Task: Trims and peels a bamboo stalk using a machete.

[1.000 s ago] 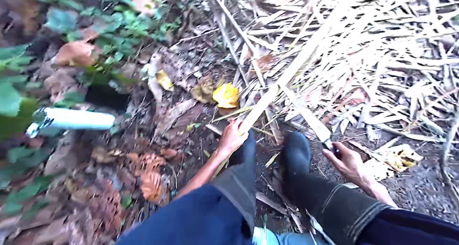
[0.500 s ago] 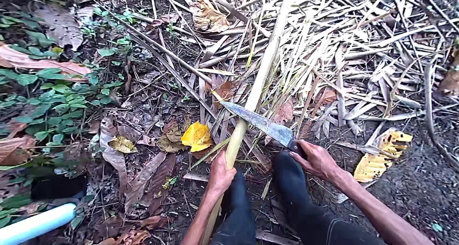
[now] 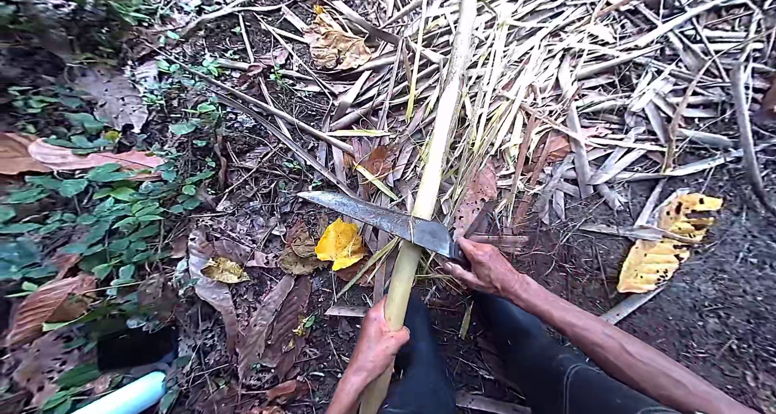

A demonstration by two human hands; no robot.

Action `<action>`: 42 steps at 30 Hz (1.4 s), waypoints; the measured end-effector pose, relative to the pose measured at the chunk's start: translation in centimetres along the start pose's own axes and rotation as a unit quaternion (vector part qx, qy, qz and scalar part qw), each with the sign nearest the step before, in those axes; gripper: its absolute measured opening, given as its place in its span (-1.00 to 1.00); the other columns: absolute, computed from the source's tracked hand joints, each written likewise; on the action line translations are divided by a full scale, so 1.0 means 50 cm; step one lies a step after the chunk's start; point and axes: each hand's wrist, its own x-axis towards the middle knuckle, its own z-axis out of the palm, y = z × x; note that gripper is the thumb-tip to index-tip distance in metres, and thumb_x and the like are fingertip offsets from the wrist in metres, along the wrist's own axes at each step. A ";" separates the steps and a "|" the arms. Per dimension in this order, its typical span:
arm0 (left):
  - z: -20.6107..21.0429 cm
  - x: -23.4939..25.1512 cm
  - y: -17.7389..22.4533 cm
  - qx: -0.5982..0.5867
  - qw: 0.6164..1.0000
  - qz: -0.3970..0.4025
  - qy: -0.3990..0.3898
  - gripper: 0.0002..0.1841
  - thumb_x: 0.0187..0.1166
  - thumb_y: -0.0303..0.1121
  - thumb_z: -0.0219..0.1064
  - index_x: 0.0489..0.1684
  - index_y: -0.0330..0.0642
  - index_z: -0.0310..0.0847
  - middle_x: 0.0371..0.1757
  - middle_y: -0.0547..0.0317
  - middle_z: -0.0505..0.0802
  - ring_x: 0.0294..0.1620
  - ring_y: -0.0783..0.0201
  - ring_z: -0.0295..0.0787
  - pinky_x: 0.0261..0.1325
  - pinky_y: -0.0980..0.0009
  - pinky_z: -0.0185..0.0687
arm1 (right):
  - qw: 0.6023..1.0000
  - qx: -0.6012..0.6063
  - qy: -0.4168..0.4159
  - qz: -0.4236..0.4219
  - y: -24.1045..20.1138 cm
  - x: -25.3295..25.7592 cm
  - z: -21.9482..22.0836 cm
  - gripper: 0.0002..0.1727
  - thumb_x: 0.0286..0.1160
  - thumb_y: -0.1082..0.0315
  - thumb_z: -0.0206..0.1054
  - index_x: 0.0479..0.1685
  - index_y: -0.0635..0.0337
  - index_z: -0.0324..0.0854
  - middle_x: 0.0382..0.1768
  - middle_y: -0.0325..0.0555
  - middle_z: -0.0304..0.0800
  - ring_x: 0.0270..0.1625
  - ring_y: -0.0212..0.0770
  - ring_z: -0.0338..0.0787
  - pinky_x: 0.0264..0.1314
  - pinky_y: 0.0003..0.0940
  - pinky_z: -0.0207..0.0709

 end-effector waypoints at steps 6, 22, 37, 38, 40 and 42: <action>-0.060 -0.054 0.053 -0.001 1.000 -0.003 -0.014 -0.40 -0.07 -0.41 0.57 0.15 -0.17 0.63 -0.24 0.21 0.84 -0.34 0.32 0.82 -0.25 0.32 0.81 | 0.990 0.076 0.002 -0.122 -0.035 0.000 0.062 -0.32 0.66 -0.26 0.18 -0.16 0.35 0.60 -0.46 0.06 0.68 -0.47 -0.05 0.75 -0.42 -0.09 0.65; -0.090 -0.109 0.139 0.000 1.000 0.019 -0.017 -0.47 0.00 -0.35 0.57 0.08 -0.14 0.64 -0.37 0.24 0.84 -0.49 0.30 0.81 -0.42 0.31 0.82 | 0.979 -0.004 0.151 -0.137 -0.005 0.062 0.012 -0.25 0.63 -0.31 0.13 -0.27 0.36 0.63 -0.55 0.03 0.69 -0.52 -0.05 0.77 -0.47 -0.10 0.68; -0.117 -0.120 0.134 0.003 0.999 0.041 -0.019 -0.52 0.05 -0.33 0.57 0.03 -0.15 0.62 -0.41 0.24 0.82 -0.53 0.28 0.80 -0.47 0.34 0.80 | 0.978 0.095 0.160 -0.093 0.010 0.104 0.013 -0.22 0.73 -0.32 -0.02 -0.28 0.35 0.58 -0.66 -0.10 0.52 -0.59 -0.23 0.58 -0.48 -0.27 0.53; -0.118 -0.121 0.134 0.003 0.999 0.042 -0.021 -0.52 0.05 -0.33 0.57 0.02 -0.15 0.61 -0.41 0.26 0.82 -0.53 0.30 0.80 -0.47 0.35 0.79 | 0.979 0.085 0.154 -0.105 0.004 0.095 0.014 -0.22 0.72 -0.32 -0.01 -0.26 0.36 0.59 -0.63 -0.07 0.55 -0.58 -0.20 0.60 -0.48 -0.25 0.53; -0.119 -0.121 0.132 -0.001 0.999 0.040 -0.020 -0.52 0.06 -0.35 0.57 0.03 -0.17 0.61 -0.41 0.24 0.82 -0.53 0.29 0.80 -0.47 0.33 0.80 | 0.979 0.027 0.135 -0.150 -0.002 0.091 0.004 -0.18 0.68 -0.37 0.00 -0.21 0.37 0.61 -0.55 0.03 0.65 -0.53 -0.09 0.71 -0.46 -0.17 0.62; -0.120 -0.125 0.128 0.006 0.999 0.040 -0.019 -0.51 0.06 -0.35 0.57 0.05 -0.17 0.61 -0.40 0.24 0.82 -0.52 0.28 0.80 -0.45 0.31 0.81 | 0.981 0.001 0.132 -0.141 0.006 0.110 -0.017 -0.25 0.63 -0.29 0.16 -0.20 0.40 0.63 -0.51 0.09 0.72 -0.50 0.00 0.79 -0.44 -0.05 0.68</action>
